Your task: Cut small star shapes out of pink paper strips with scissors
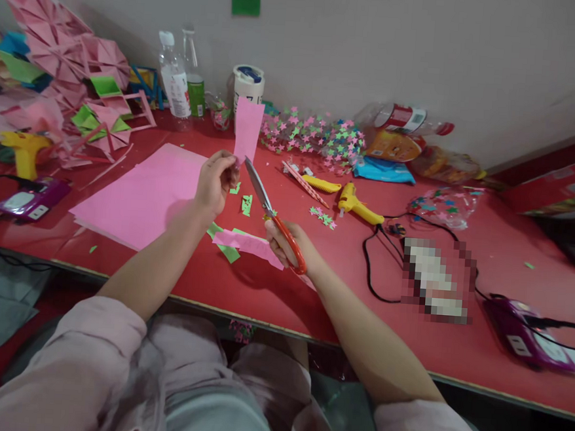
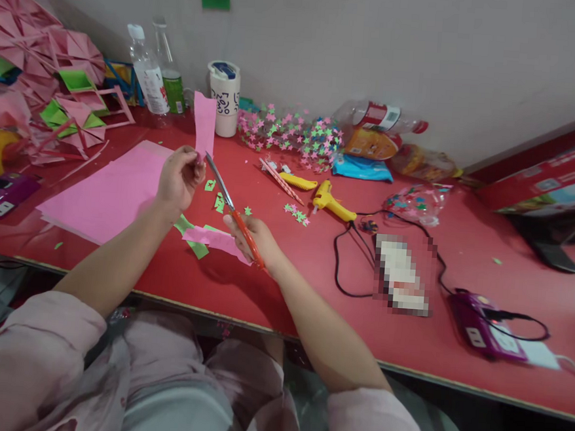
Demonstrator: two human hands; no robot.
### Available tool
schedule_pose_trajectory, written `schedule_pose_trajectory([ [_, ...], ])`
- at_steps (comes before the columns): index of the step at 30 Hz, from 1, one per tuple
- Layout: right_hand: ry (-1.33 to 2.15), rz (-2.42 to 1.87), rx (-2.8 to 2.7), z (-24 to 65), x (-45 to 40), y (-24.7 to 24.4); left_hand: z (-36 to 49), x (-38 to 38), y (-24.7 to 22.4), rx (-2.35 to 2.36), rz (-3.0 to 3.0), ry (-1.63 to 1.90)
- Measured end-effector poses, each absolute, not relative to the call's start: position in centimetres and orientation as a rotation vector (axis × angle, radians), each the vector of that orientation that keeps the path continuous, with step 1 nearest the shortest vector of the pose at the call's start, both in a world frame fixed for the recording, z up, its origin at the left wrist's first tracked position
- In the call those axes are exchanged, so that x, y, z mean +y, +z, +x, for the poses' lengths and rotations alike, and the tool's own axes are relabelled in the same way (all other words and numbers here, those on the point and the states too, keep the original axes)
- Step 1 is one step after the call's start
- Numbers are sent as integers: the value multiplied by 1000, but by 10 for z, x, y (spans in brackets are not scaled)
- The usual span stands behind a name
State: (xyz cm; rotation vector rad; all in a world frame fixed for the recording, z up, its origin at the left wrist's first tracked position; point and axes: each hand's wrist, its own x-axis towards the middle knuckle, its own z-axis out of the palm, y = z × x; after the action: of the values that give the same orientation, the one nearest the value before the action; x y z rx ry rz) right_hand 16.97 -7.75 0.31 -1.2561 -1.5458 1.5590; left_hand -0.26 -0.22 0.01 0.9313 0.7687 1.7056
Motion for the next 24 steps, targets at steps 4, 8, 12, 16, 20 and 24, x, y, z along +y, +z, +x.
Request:
schedule_pose_trajectory([
  [4,1518,-1245,-1578,169,-78,0,3,-4,0,782,965,1641],
  [8,1490,-1224,-1612,169,-78,-1,8,-6,-2,784,1034,1565],
  [12,1501,-1225,-1595,168,-78,-1,7,-6,-1,830,1033,1643],
  [16,1517,-1253,-1576,169,-78,-1,4,-5,1,886,1017,1683],
  [20,1532,-1267,-1634,172,-76,-1,-1,-4,1,924,1062,1669],
  [24,1540,-1268,-1667,174,-74,0,-6,-2,1,925,1133,1633],
])
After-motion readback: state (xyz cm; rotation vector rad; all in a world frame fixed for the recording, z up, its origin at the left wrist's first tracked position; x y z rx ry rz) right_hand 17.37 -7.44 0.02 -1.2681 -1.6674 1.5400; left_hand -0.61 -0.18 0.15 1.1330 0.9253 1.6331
